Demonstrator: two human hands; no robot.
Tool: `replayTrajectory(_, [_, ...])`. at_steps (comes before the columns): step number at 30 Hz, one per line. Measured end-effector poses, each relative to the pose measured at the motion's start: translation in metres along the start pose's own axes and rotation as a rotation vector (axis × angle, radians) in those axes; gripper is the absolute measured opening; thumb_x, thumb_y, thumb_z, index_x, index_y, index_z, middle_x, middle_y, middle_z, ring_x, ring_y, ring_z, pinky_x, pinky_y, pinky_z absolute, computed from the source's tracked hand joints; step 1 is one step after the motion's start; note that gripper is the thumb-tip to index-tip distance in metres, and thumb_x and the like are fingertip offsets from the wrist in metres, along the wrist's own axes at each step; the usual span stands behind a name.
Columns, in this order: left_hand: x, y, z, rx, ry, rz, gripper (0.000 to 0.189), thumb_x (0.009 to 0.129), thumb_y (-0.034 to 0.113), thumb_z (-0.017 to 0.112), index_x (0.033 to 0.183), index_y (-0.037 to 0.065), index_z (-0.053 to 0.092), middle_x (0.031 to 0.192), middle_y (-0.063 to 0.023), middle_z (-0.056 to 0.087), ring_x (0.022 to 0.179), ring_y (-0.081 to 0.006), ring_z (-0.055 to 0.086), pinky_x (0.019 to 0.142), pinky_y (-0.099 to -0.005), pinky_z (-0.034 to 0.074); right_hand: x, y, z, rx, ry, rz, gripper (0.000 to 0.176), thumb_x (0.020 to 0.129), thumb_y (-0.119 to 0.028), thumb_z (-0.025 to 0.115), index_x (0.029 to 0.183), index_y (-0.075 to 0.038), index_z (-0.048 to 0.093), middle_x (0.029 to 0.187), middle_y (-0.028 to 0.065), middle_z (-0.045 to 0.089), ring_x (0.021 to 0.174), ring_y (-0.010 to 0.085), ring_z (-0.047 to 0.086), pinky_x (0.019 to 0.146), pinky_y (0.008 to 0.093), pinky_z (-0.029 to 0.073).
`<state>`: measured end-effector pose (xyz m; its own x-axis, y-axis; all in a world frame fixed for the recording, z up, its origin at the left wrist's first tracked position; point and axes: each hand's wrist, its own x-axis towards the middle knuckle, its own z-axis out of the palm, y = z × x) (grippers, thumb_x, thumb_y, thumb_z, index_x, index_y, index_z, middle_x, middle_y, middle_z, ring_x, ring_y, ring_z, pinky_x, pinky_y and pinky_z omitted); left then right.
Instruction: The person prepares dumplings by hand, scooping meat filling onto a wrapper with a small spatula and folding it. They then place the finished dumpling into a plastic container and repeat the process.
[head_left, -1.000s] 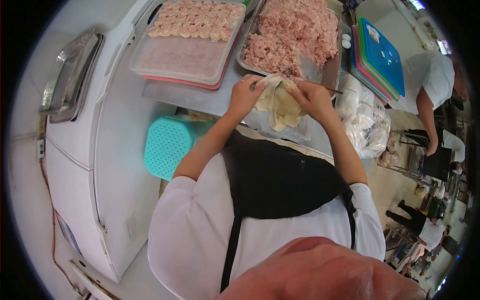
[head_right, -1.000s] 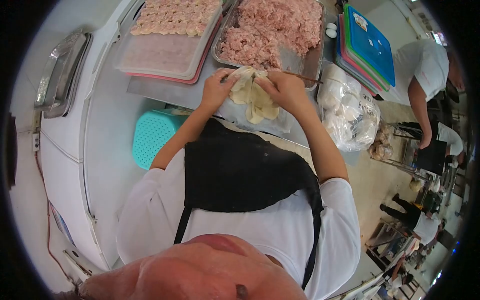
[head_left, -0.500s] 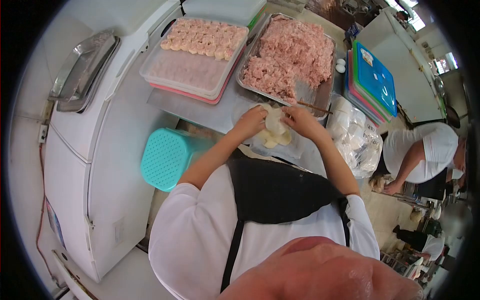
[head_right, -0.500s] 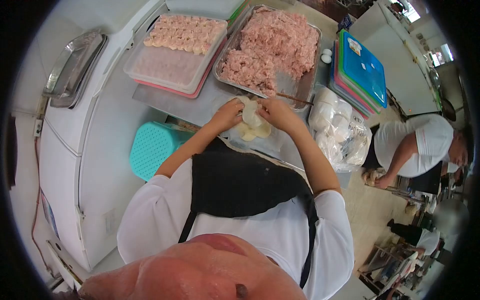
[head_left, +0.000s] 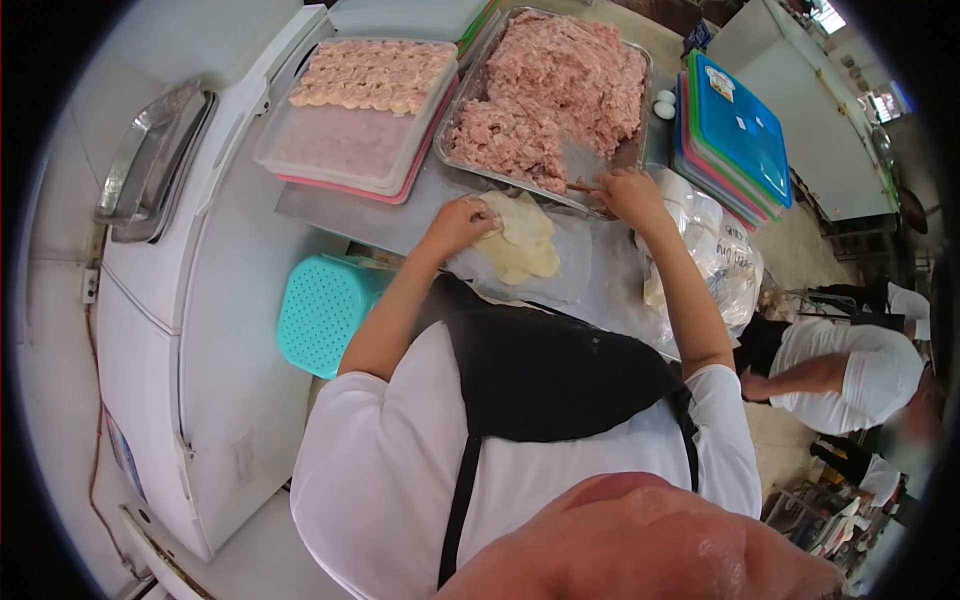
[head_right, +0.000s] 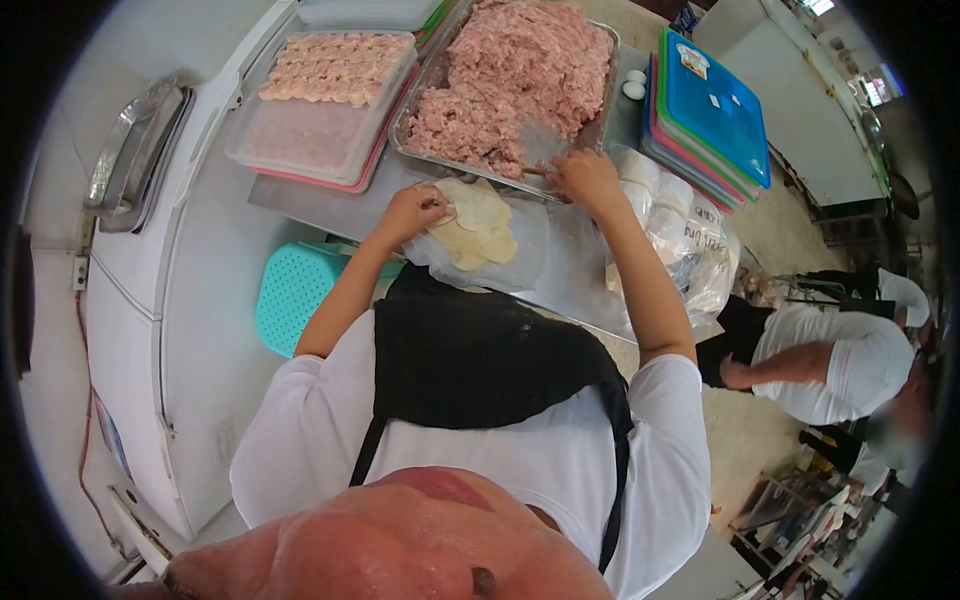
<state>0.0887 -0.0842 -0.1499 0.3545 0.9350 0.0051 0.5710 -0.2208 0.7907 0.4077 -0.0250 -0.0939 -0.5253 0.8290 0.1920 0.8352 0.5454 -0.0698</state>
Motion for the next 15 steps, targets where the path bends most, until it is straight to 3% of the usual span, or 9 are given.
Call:
replayTrajectory(2, [-0.001,-0.005,-0.007,-0.049,0.027,0.075,0.023,0.079,0.023,0.067,0.085,0.002,0.066,0.089,-0.0128,0.063,0.080,-0.0294,0.060,0.073,-0.0377,0.047,-0.001,0.010,0.012,0.018,-0.214,0.018,0.014,0.078,-0.017,0.063,0.088,-0.008,0.065,0.086,0.0123,0.064,0.078,0.0330,0.063,0.069,0.0438,0.051])
replayTrajectory(6, [-0.001,0.010,-0.025,0.124,0.076,0.109,0.021,0.082,0.022,0.064,0.088,0.002,0.066,0.093,-0.0121,0.065,0.078,-0.0266,0.062,0.071,-0.0358,0.048,0.004,-0.007,-0.025,-0.055,-0.206,-0.031,0.013,0.079,-0.017,0.059,0.085,-0.006,0.063,0.080,0.0140,0.064,0.078,0.0321,0.065,0.065,0.0428,0.052])
replayTrajectory(9, [0.000,0.032,-0.037,0.000,0.305,0.085,0.023,0.087,0.023,0.060,0.095,0.003,0.065,0.094,-0.0113,0.066,0.082,-0.0297,0.063,0.071,-0.0375,0.048,0.012,-0.015,-0.029,-0.149,-0.225,0.011,0.012,0.080,-0.017,0.057,0.080,-0.007,0.063,0.072,0.0138,0.063,0.075,0.0316,0.066,0.063,0.0418,0.052])
replayTrajectory(12, [0.015,0.004,-0.039,-0.792,0.252,-0.154,0.028,0.090,0.024,0.058,0.108,0.002,0.059,0.101,-0.0106,0.065,0.088,-0.0265,0.064,0.074,-0.0362,0.051,0.011,-0.028,-0.017,-0.194,-0.182,-0.040,0.013,0.079,-0.019,0.057,0.078,-0.008,0.064,0.068,0.0127,0.062,0.071,0.0312,0.066,0.062,0.0418,0.052])
replayTrajectory(14, [0.016,0.029,-0.051,-1.279,0.276,-0.235,0.032,0.092,0.023,0.056,0.114,0.000,0.054,0.107,-0.0116,0.063,0.095,-0.0260,0.063,0.080,-0.0373,0.052,0.004,-0.042,-0.031,-0.187,-0.086,-0.147,0.014,0.079,-0.019,0.057,0.078,-0.008,0.065,0.068,0.0126,0.063,0.071,0.0311,0.066,0.061,0.0420,0.052])
replayTrajectory(15, [0.015,0.038,-0.055,-1.523,0.284,-0.280,0.034,0.093,0.023,0.055,0.117,0.000,0.052,0.110,-0.0121,0.061,0.098,-0.0257,0.063,0.083,-0.0378,0.052,0.007,-0.037,-0.042,-0.183,-0.134,-0.119,0.014,0.079,-0.019,0.057,0.078,-0.007,0.065,0.069,0.0130,0.064,0.071,0.0310,0.066,0.061,0.0421,0.052])
